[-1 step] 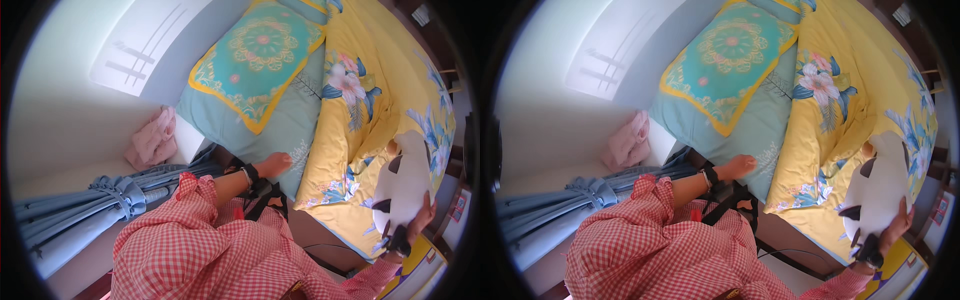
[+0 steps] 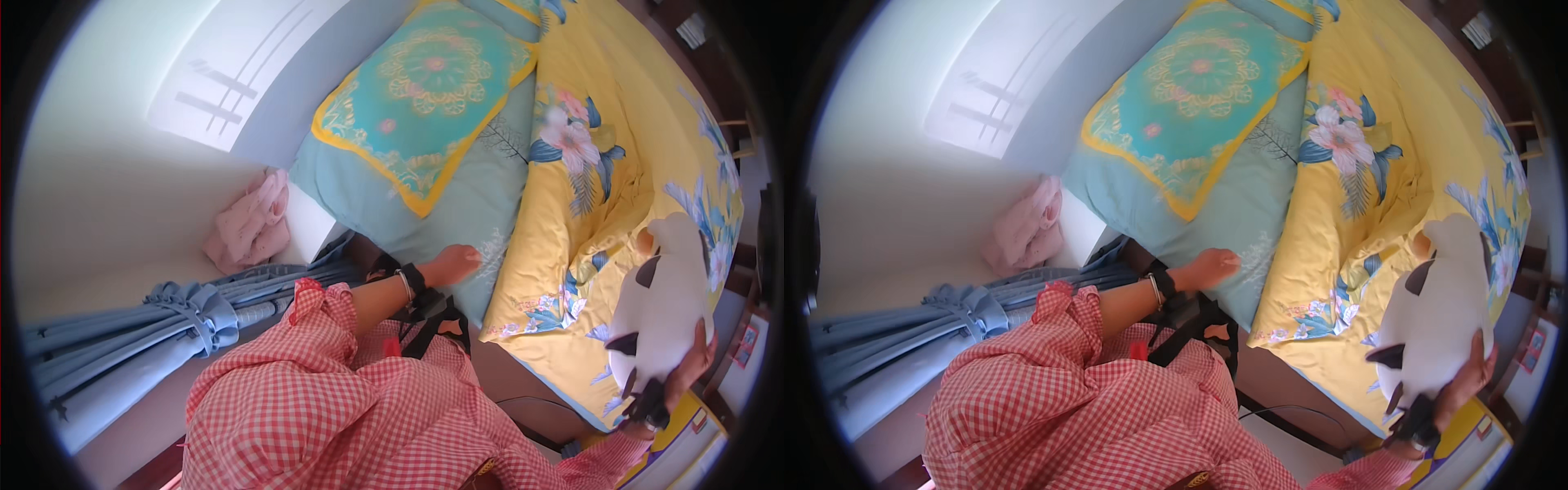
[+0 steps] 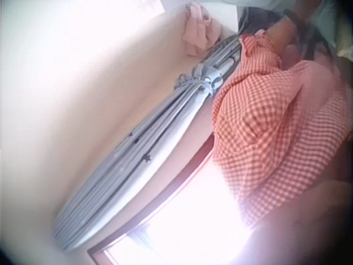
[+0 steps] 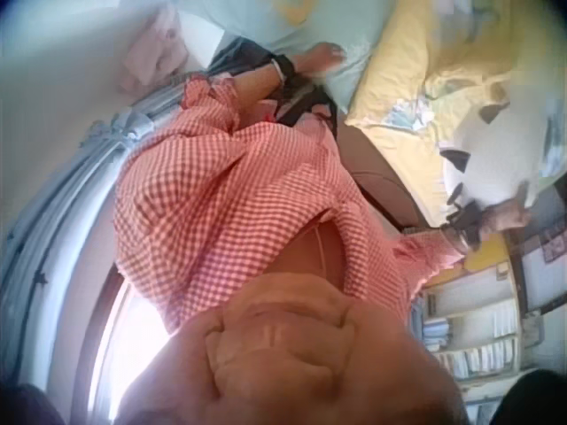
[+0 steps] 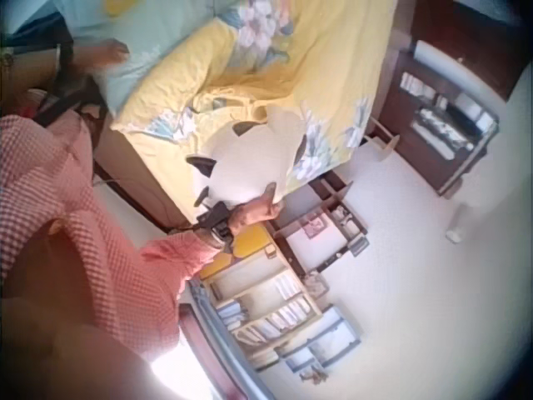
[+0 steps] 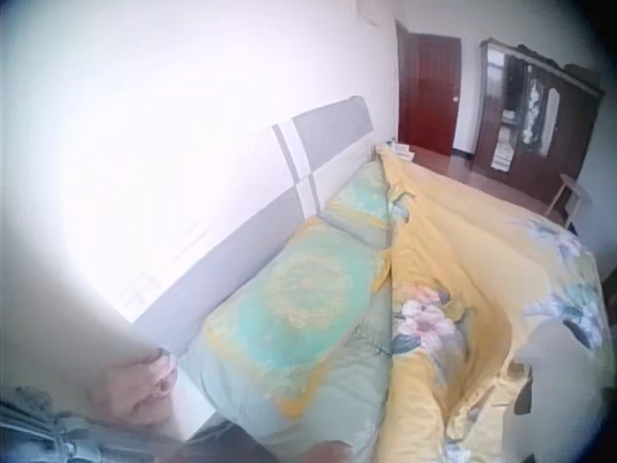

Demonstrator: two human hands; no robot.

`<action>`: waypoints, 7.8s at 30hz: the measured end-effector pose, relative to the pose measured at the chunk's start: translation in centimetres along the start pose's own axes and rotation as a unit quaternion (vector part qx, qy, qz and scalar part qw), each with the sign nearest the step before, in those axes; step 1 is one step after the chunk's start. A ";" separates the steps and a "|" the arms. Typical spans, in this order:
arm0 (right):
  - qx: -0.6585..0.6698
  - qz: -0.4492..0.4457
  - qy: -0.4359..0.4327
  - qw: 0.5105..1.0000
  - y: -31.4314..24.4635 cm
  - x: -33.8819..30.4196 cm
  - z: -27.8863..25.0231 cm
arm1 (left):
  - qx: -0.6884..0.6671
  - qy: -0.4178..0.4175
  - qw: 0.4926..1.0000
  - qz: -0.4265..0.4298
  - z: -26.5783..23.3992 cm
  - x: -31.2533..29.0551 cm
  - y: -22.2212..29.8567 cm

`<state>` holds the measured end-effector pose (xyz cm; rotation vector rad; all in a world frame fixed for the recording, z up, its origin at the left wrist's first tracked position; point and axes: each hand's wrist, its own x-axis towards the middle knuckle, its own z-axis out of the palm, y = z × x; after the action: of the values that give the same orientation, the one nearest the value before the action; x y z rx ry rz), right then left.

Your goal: The person smooths the bedsheets, arranges pillows, positions a stuffed toy, and spreads a floral duvet across a bed.

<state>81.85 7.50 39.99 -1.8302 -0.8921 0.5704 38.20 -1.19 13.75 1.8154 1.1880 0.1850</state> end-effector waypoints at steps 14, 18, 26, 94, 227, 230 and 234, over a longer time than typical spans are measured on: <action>-0.132 -0.247 -0.565 0.776 -10.0 -21.0 21.2 | -0.732 0.057 0.678 -0.032 -10.3 -15.1 -3.3; -0.065 -0.174 -0.729 0.658 -7.3 -25.7 30.8 | -0.829 0.133 0.534 -0.099 -7.8 -24.0 -6.5; 0.054 -0.358 -0.837 0.410 -6.9 -44.5 43.1 | -0.819 0.506 0.267 -0.047 -1.1 -34.3 -10.7; 0.433 0.225 -0.161 0.858 11.4 -4.9 9.9 | -0.579 -0.003 0.794 -0.188 -8.4 10.6 5.0; -0.337 0.158 -0.468 0.802 19.5 -33.2 27.6 | 0.067 0.150 0.983 -0.083 -26.4 -9.9 -22.4; -0.220 0.059 -0.364 0.903 22.7 -28.4 28.1 | 0.134 0.148 0.970 -0.138 -27.5 -7.4 -19.7; -0.241 0.052 -0.254 0.935 18.3 -16.2 34.1 | -0.003 0.210 0.959 -0.191 -32.0 -4.6 -17.9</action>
<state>53.32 9.69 9.28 -2.2212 -1.3778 0.9883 6.36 16.60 19.58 1.5445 1.8084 0.3611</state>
